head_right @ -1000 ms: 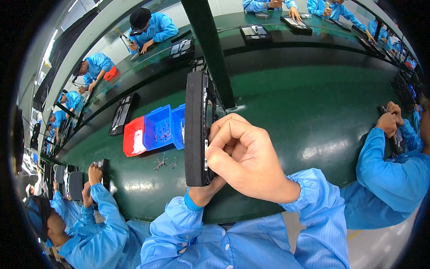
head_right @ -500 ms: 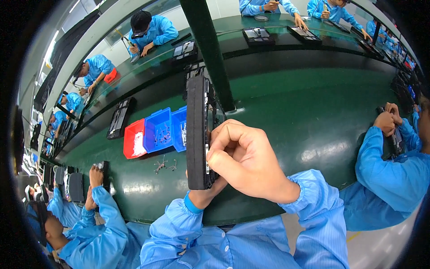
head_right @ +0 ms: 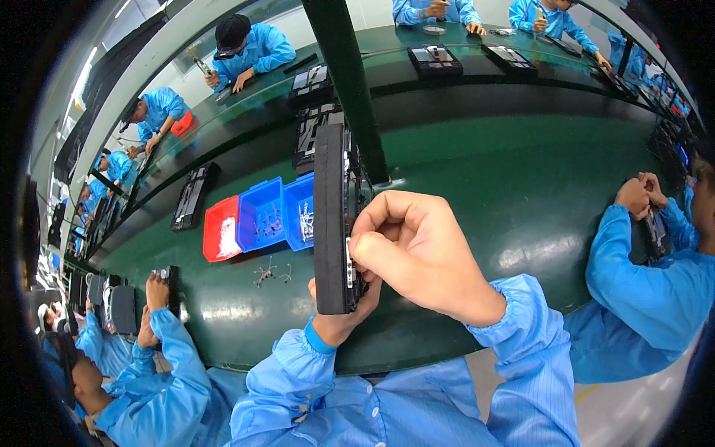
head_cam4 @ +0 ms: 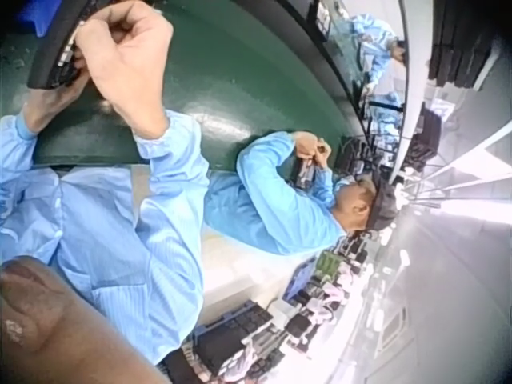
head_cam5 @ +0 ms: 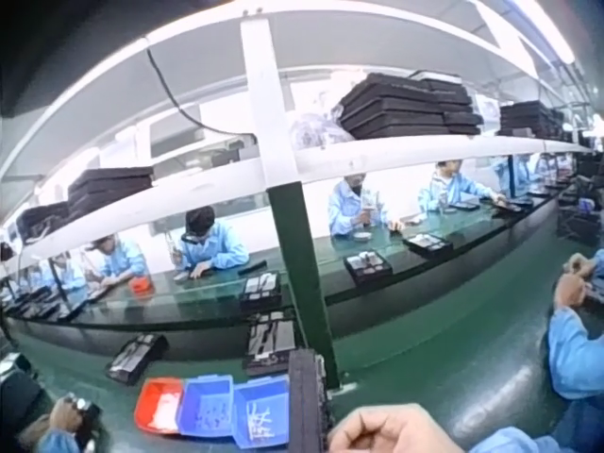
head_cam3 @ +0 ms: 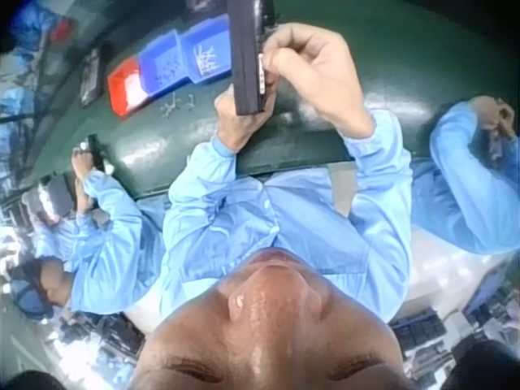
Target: The person assembles an electronic tablet device by hand, connecting internal cables and circuit boards.
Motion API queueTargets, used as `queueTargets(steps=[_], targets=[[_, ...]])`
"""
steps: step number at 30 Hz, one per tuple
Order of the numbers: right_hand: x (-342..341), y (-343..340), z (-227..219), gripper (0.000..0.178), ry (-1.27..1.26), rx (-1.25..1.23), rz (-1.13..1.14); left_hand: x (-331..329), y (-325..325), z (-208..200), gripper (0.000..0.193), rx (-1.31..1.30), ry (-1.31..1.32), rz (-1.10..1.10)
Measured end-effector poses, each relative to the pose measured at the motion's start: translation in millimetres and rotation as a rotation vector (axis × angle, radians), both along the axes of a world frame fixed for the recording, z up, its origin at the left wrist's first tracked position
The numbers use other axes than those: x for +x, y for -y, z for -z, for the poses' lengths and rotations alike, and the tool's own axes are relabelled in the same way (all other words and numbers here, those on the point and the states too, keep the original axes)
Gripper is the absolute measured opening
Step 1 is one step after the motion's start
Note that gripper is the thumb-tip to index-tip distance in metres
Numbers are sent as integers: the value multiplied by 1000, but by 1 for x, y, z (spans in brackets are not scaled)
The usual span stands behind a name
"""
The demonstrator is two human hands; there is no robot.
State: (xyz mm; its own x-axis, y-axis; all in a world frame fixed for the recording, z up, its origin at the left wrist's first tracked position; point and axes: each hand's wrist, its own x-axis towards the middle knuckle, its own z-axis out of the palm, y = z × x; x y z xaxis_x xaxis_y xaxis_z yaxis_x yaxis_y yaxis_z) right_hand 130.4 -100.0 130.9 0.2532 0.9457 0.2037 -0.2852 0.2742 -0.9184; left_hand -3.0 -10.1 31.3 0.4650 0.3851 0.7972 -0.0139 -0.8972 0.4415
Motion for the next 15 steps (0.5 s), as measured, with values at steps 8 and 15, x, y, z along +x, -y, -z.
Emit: queueTargets(steps=[8, 15], targets=[[2, -1, 4, 12, -84, -3, -13, 1, -1, 2, 60, 45, -42, -65], [0, 4, 6, 29, -57, 21, -17, 0, 0, 1, 48, 5, -34, -30]])
